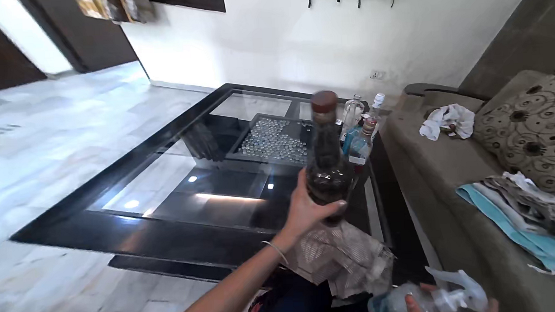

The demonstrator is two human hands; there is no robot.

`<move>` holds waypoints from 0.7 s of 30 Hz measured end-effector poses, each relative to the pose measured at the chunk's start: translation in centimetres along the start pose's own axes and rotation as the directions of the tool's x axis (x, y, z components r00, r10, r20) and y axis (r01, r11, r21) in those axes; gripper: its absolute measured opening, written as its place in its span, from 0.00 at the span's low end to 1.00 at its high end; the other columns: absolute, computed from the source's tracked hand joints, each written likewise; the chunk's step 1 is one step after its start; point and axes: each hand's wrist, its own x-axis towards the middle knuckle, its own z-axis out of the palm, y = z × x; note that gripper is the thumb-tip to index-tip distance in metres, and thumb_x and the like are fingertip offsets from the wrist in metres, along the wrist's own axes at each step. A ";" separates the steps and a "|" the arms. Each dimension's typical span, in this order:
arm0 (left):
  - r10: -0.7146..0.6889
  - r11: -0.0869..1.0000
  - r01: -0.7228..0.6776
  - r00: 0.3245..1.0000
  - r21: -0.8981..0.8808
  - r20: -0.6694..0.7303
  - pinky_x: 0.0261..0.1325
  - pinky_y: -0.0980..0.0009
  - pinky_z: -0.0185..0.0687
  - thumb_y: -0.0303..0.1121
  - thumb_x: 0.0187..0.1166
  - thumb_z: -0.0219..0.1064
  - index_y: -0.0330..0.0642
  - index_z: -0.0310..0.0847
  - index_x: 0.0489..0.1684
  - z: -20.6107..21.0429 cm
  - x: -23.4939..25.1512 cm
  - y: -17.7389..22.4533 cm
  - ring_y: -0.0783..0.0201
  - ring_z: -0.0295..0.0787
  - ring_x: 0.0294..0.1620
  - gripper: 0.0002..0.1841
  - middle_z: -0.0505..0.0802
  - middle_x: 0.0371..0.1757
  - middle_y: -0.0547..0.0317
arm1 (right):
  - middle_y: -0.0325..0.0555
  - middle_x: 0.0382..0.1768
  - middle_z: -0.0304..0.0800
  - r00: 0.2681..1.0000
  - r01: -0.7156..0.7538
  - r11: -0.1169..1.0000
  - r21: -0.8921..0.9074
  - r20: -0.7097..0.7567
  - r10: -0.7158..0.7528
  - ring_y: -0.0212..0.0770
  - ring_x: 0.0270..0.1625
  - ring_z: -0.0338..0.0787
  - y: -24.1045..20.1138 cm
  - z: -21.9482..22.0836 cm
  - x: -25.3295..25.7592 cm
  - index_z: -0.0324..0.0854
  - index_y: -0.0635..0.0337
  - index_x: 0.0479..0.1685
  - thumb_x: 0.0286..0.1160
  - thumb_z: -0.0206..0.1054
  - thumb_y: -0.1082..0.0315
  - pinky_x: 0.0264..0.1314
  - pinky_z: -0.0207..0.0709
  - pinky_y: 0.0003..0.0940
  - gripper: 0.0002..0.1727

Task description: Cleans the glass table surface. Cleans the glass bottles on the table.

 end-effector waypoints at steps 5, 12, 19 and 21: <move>-0.017 0.981 0.032 0.997 0.193 -0.079 0.66 0.51 0.83 0.36 0.52 0.88 0.36 0.59 0.85 -7.9 -0.3 -1.3 0.53 0.88 0.63 0.54 0.89 0.63 0.41 | 0.58 0.54 0.78 0.996 0.091 0.995 0.049 0.017 -0.092 0.13 0.53 0.87 -0.8 1.3 -1.3 0.11 0.84 0.81 0.56 0.77 0.72 0.60 0.80 0.13 0.69; -0.035 0.961 0.081 0.985 0.266 -0.171 0.72 0.46 0.77 0.31 0.51 0.89 0.35 0.57 0.87 -13.9 1.0 -4.3 0.45 0.85 0.68 0.56 0.86 0.67 0.35 | 0.63 0.54 0.79 0.993 0.118 0.993 -0.017 0.027 -0.117 0.15 0.53 0.86 -1.1 4.1 -2.6 0.11 0.84 0.82 0.51 0.77 0.69 0.60 0.80 0.15 0.72; -0.090 0.954 0.132 0.983 0.270 -0.163 0.70 0.40 0.77 0.32 0.57 0.89 0.36 0.56 0.88 -14.7 1.9 -6.1 0.39 0.84 0.68 0.54 0.86 0.67 0.30 | 0.61 0.53 0.80 0.992 0.120 0.993 0.001 0.035 -0.120 0.13 0.52 0.86 -1.8 5.8 -3.7 0.11 0.84 0.82 0.50 0.78 0.68 0.60 0.80 0.14 0.73; -0.095 0.957 0.135 0.982 0.255 -0.165 0.71 0.41 0.76 0.32 0.57 0.89 0.36 0.56 0.88 -14.6 2.2 -6.4 0.39 0.84 0.69 0.54 0.85 0.68 0.31 | 0.62 0.54 0.79 0.991 0.129 0.991 -0.015 0.041 -0.129 0.13 0.52 0.86 -1.8 5.9 -3.8 0.11 0.84 0.81 0.51 0.78 0.67 0.60 0.80 0.14 0.73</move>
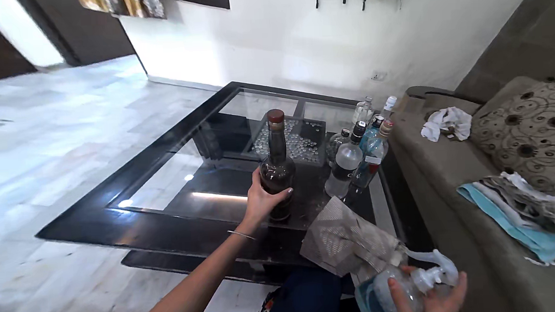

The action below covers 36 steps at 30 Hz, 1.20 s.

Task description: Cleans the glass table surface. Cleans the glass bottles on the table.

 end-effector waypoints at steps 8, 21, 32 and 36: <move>0.003 0.999 -0.003 1.000 -0.034 -0.004 0.72 0.41 0.76 0.31 0.54 0.90 0.34 0.57 0.87 1.3 1.2 -0.6 0.39 0.84 0.69 0.55 0.85 0.67 0.31 | 0.64 0.54 0.78 0.999 -0.043 0.999 -0.024 -0.014 0.042 0.16 0.52 0.86 -0.2 0.3 0.2 0.10 0.83 0.82 0.49 0.77 0.70 0.59 0.80 0.15 0.73; -0.048 0.998 0.049 0.999 0.026 -0.010 0.74 0.43 0.74 0.33 0.54 0.90 0.31 0.55 0.87 2.2 2.3 -1.4 0.39 0.83 0.70 0.56 0.85 0.67 0.29 | 0.60 0.52 0.80 1.000 -0.016 1.000 -0.012 -0.013 0.016 0.17 0.51 0.87 0.5 0.7 0.6 0.10 0.84 0.81 0.50 0.79 0.67 0.58 0.82 0.17 0.74; -0.037 0.999 0.037 0.999 0.021 -0.002 0.75 0.45 0.73 0.32 0.54 0.90 0.32 0.55 0.87 2.6 2.6 -1.6 0.40 0.82 0.71 0.56 0.84 0.69 0.30 | 0.57 0.52 0.80 0.999 -0.050 0.999 0.001 -0.019 0.050 0.15 0.51 0.87 0.4 1.0 0.6 0.11 0.84 0.80 0.49 0.78 0.69 0.59 0.81 0.16 0.73; -0.021 1.000 0.022 1.000 0.008 -0.020 0.73 0.45 0.75 0.32 0.52 0.90 0.31 0.55 0.88 2.7 2.5 -2.1 0.41 0.84 0.69 0.57 0.85 0.68 0.29 | 0.59 0.53 0.80 0.999 -0.034 0.999 -0.017 -0.007 0.034 0.16 0.52 0.87 0.7 1.1 0.5 0.10 0.84 0.81 0.50 0.77 0.70 0.59 0.81 0.16 0.72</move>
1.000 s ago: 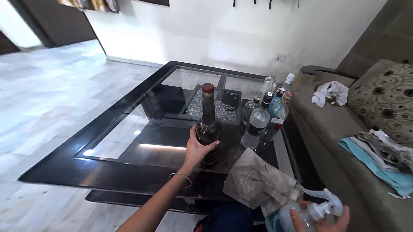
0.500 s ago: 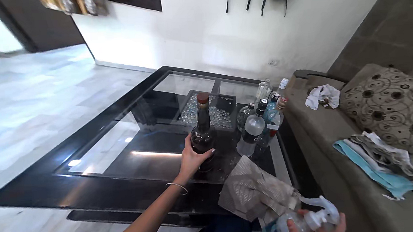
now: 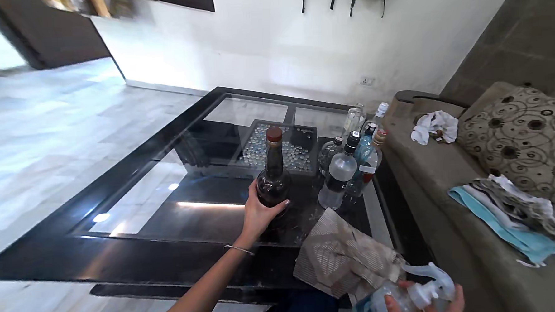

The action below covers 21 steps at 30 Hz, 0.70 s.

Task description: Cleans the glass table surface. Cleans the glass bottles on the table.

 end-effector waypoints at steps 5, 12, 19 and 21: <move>0.002 1.000 -0.002 1.000 -0.012 0.004 0.73 0.45 0.75 0.32 0.53 0.90 0.32 0.55 0.88 0.0 0.1 -0.2 0.41 0.84 0.70 0.57 0.84 0.69 0.31 | 0.57 0.52 0.80 1.000 0.006 1.000 0.007 0.010 -0.006 0.15 0.52 0.87 0.3 0.2 -0.1 0.09 0.85 0.80 0.49 0.78 0.68 0.60 0.81 0.16 0.73; -0.015 1.000 0.015 1.000 -0.025 0.014 0.75 0.43 0.74 0.35 0.54 0.90 0.33 0.52 0.89 0.5 0.0 -0.7 0.40 0.82 0.72 0.58 0.83 0.71 0.30 | 0.65 0.56 0.78 0.997 -0.030 0.999 0.010 0.070 0.029 0.18 0.55 0.86 -0.2 1.1 -0.4 0.08 0.82 0.82 0.51 0.78 0.67 0.62 0.80 0.17 0.75; 0.084 0.996 -0.084 0.996 -0.006 -0.002 0.82 0.39 0.64 0.35 0.63 0.85 0.33 0.43 0.93 -0.3 -1.9 -0.3 0.35 0.63 0.86 0.58 0.60 0.90 0.30 | 0.58 0.59 0.79 0.976 0.017 0.990 0.142 0.214 -0.047 0.19 0.56 0.87 -1.5 4.0 0.1 0.12 0.80 0.84 0.49 0.81 0.64 0.61 0.83 0.18 0.76; 0.208 0.978 -0.207 0.974 0.022 -0.090 0.84 0.38 0.61 0.38 0.67 0.81 0.28 0.49 0.91 -0.5 -4.0 0.2 0.34 0.59 0.89 0.52 0.57 0.91 0.29 | 0.56 0.58 0.82 0.966 0.048 0.985 0.165 0.243 -0.088 0.18 0.57 0.87 -1.8 4.9 0.4 0.12 0.82 0.83 0.50 0.82 0.61 0.62 0.83 0.18 0.76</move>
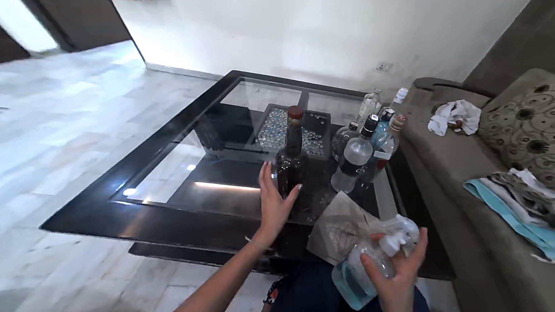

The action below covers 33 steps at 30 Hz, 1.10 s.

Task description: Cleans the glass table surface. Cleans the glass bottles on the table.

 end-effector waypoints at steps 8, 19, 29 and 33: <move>0.090 0.955 0.077 0.846 -0.287 0.525 0.80 0.58 0.74 0.49 0.60 0.84 0.24 0.52 0.89 -1.1 -11.4 5.3 0.48 0.72 0.83 0.59 0.68 0.85 0.28 | 0.66 0.62 0.81 0.992 -0.115 0.993 0.010 -0.041 0.116 0.27 0.61 0.87 -1.8 4.3 0.7 0.21 0.81 0.86 0.46 0.80 0.68 0.63 0.81 0.21 0.72; -0.070 0.621 0.717 0.452 -0.316 0.889 0.52 0.69 0.91 0.25 0.63 0.76 0.37 0.47 0.84 -4.6 -10.1 5.3 0.68 0.91 0.53 0.47 0.85 0.63 0.56 | 0.47 0.71 0.83 0.842 -0.395 0.796 0.458 0.528 0.113 0.39 0.73 0.84 -0.5 4.3 1.1 0.45 0.68 0.82 0.58 0.80 0.42 0.75 0.79 0.36 0.60; -0.038 0.643 0.715 0.388 -0.274 0.921 0.55 0.69 0.89 0.30 0.66 0.74 0.38 0.46 0.84 -6.7 -8.3 3.1 0.70 0.90 0.55 0.45 0.85 0.62 0.59 | 0.41 0.52 0.88 0.774 -0.328 0.875 0.355 0.632 0.033 0.30 0.54 0.91 0.4 8.0 2.2 0.46 0.81 0.78 0.54 0.80 0.56 0.62 0.85 0.30 0.58; -0.040 0.739 0.609 0.468 -0.289 0.883 0.64 0.66 0.85 0.35 0.69 0.75 0.32 0.46 0.87 -7.6 -7.5 2.2 0.66 0.87 0.63 0.48 0.82 0.70 0.48 | 0.42 0.52 0.88 0.766 -0.281 0.886 0.369 0.642 -0.025 0.30 0.54 0.90 0.7 9.5 3.0 0.51 0.80 0.75 0.55 0.80 0.56 0.63 0.85 0.29 0.53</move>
